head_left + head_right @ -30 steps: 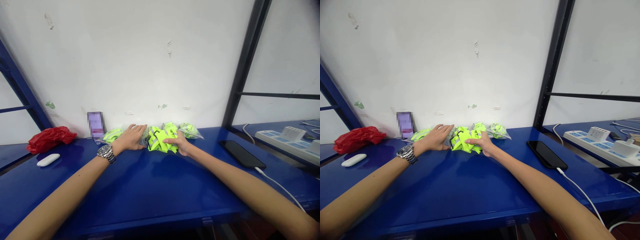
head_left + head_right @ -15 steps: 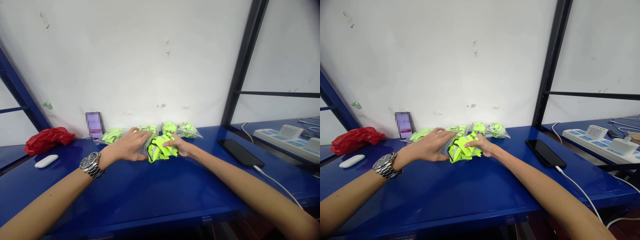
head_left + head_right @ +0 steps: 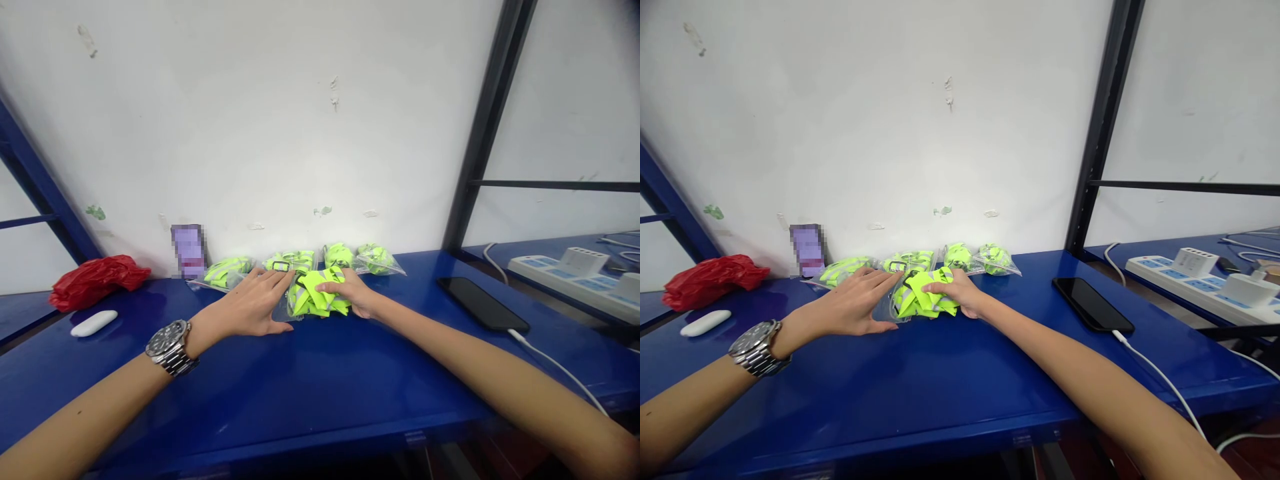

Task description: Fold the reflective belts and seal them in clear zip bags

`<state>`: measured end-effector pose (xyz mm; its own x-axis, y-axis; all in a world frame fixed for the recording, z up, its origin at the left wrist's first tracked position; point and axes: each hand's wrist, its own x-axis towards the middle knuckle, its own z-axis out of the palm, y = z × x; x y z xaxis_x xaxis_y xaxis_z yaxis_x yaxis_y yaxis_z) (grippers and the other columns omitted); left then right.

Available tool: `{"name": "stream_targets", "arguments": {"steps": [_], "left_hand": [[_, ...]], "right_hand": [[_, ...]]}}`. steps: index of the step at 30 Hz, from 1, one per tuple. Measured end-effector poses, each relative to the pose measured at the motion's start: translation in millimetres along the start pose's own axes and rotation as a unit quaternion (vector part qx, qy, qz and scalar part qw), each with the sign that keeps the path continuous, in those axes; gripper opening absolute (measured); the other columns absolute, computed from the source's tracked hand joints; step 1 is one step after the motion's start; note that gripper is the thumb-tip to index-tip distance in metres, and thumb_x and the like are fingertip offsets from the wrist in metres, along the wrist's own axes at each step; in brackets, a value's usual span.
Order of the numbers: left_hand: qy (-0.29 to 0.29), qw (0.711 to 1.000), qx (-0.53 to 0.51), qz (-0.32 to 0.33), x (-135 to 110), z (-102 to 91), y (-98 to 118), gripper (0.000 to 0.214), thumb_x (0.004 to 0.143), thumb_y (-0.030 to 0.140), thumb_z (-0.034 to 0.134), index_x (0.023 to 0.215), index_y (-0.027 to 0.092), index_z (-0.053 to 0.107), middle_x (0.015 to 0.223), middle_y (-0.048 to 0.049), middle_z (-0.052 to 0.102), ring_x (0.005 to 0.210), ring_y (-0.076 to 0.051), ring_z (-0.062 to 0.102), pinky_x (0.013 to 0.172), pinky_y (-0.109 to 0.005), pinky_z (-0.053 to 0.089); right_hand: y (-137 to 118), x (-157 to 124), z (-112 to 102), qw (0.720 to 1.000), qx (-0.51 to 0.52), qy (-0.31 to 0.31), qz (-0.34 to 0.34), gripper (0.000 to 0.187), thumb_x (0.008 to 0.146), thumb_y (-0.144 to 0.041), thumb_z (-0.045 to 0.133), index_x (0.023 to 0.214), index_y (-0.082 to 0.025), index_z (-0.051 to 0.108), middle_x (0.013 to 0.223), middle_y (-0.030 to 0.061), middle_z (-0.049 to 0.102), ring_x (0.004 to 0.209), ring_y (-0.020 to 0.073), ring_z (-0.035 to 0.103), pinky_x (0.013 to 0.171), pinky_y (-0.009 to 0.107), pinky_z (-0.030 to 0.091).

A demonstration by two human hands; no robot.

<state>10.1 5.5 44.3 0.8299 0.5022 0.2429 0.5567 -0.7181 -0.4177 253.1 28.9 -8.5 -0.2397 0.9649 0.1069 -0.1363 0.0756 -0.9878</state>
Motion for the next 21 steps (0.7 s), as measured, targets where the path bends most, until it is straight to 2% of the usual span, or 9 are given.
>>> {"name": "stream_targets", "arguments": {"steps": [4, 7, 11, 15, 18, 21], "left_hand": [[0.033, 0.998, 0.037, -0.026, 1, 17.2, 6, 0.095, 0.077, 0.058, 0.062, 0.145, 0.009, 0.016, 0.135, -0.0239, 0.048, 0.119, -0.038, 0.049, 0.096, -0.050, 0.037], [0.066, 0.996, 0.046, -0.050, 5, 26.7, 9, 0.091, 0.077, 0.049, 0.062, 0.144, 0.006, 0.018, 0.134, -0.0259, 0.047, 0.120, -0.038, 0.048, 0.098, -0.051, 0.035], [0.077, 0.994, 0.041, -0.060, 11, 26.7, 15, 0.086, 0.070, 0.038, 0.064, 0.139, 0.003, 0.026, 0.128, -0.0260, 0.050, 0.115, -0.039, 0.050, 0.097, -0.051, 0.037], [0.096, 0.993, 0.032, -0.058, 18, 23.7, 22, 0.083, 0.069, 0.033, 0.063, 0.137, 0.001, 0.028, 0.125, -0.0266, 0.052, 0.112, -0.039, 0.052, 0.095, -0.049, 0.040], [0.125, 0.990, 0.019, -0.058, 23, 25.3, 24, 0.091, 0.067, 0.030, 0.065, 0.141, 0.002, 0.020, 0.127, -0.0267, 0.051, 0.112, -0.039, 0.053, 0.094, -0.049, 0.043], [0.147, 0.987, -0.003, -0.064, 26, 28.1, 24, 0.106, 0.065, 0.026, 0.066, 0.146, 0.004, 0.003, 0.126, -0.0257, 0.052, 0.111, -0.038, 0.054, 0.090, -0.048, 0.045]], "right_hand": [[0, -3, 7, 1.000, 0.008, 0.008, -0.022, 0.049, 0.055, -0.031, 0.087, 0.094, -0.018, 0.061, 0.093, 0.0062, 0.070, 0.087, 0.0230, 0.067, 0.065, 0.028, 0.057], [1, -4, 10, 0.999, 0.031, -0.015, -0.027, 0.048, 0.056, -0.032, 0.086, 0.095, -0.016, 0.064, 0.093, 0.0067, 0.071, 0.083, 0.0218, 0.068, 0.067, 0.030, 0.057], [4, -5, 12, 0.996, 0.053, -0.058, -0.037, 0.046, 0.057, -0.033, 0.085, 0.094, -0.015, 0.067, 0.091, 0.0064, 0.072, 0.080, 0.0207, 0.068, 0.069, 0.030, 0.056], [6, -7, 14, 0.994, 0.041, -0.063, -0.076, 0.045, 0.056, -0.033, 0.085, 0.093, -0.015, 0.066, 0.090, 0.0057, 0.071, 0.077, 0.0190, 0.067, 0.069, 0.030, 0.056], [7, -8, 16, 0.994, 0.019, -0.037, -0.102, 0.048, 0.057, -0.034, 0.085, 0.096, -0.015, 0.064, 0.089, 0.0050, 0.069, 0.077, 0.0182, 0.066, 0.068, 0.029, 0.055], [7, -8, 17, 0.992, 0.017, -0.036, -0.116, 0.049, 0.058, -0.035, 0.084, 0.098, -0.016, 0.062, 0.092, 0.0052, 0.069, 0.080, 0.0184, 0.066, 0.071, 0.029, 0.055]]}}
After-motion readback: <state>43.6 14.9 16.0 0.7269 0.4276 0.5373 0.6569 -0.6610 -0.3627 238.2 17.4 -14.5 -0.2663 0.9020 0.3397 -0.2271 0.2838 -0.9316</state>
